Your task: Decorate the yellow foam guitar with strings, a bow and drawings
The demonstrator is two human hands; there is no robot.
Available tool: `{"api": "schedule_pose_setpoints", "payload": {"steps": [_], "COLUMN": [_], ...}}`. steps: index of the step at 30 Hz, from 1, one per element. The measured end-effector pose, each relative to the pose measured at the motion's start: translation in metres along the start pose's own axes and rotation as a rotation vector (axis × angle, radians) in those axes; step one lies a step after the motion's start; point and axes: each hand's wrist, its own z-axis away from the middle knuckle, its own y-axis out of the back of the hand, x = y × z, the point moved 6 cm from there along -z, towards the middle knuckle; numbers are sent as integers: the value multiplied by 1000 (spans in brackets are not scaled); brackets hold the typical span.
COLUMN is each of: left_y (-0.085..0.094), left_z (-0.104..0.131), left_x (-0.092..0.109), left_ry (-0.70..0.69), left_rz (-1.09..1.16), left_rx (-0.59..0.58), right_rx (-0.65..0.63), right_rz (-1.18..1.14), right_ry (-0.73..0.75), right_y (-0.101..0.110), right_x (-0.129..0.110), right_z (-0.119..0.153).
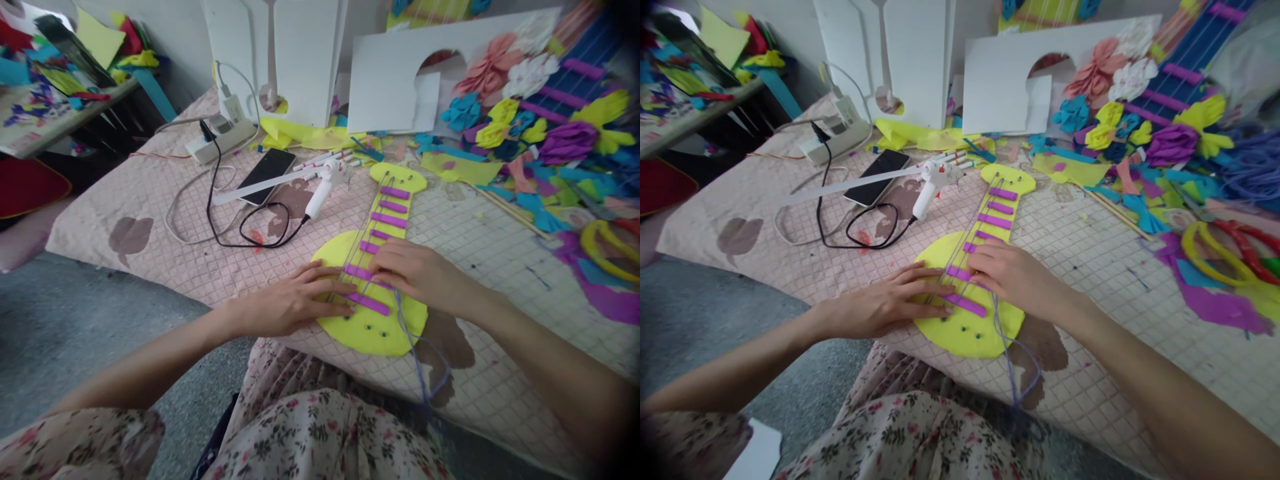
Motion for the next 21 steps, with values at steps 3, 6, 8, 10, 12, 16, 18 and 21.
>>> {"api": "schedule_pose_setpoints", "payload": {"steps": [3, 6, 8, 10, 12, 16, 18, 21], "left_y": [0, 0, 0, -1, -3, -4, -3, 1], "left_z": [0, 1, 1, 2, 1, -3, -4, -6], "left_x": [0, -1, -1, -1, -1, 0, 1, 3], "left_ry": [4, 13, 12, 10, 4, -3, 1, 3], "left_rz": [36, 63, 61, 41, 5, -61, -80, -96], "left_rx": [13, 28, 38, 33, 24, 38, 50, 64], "right_rx": [11, 14, 11, 6, 3, 0, -1, -29], "right_rz": [12, 30, 35, 33, 30, 29, 36, 80], "right_ry": [7, 10, 10, 1, -7, 18, 45, 100], "right_y": [0, -1, -1, 0, 0, 0, 1, 1], "right_x": [1, 1, 1, 1, 2, 2, 2, 3], "right_z": [0, 0, -1, -3, -4, -8, -9, -8]}}
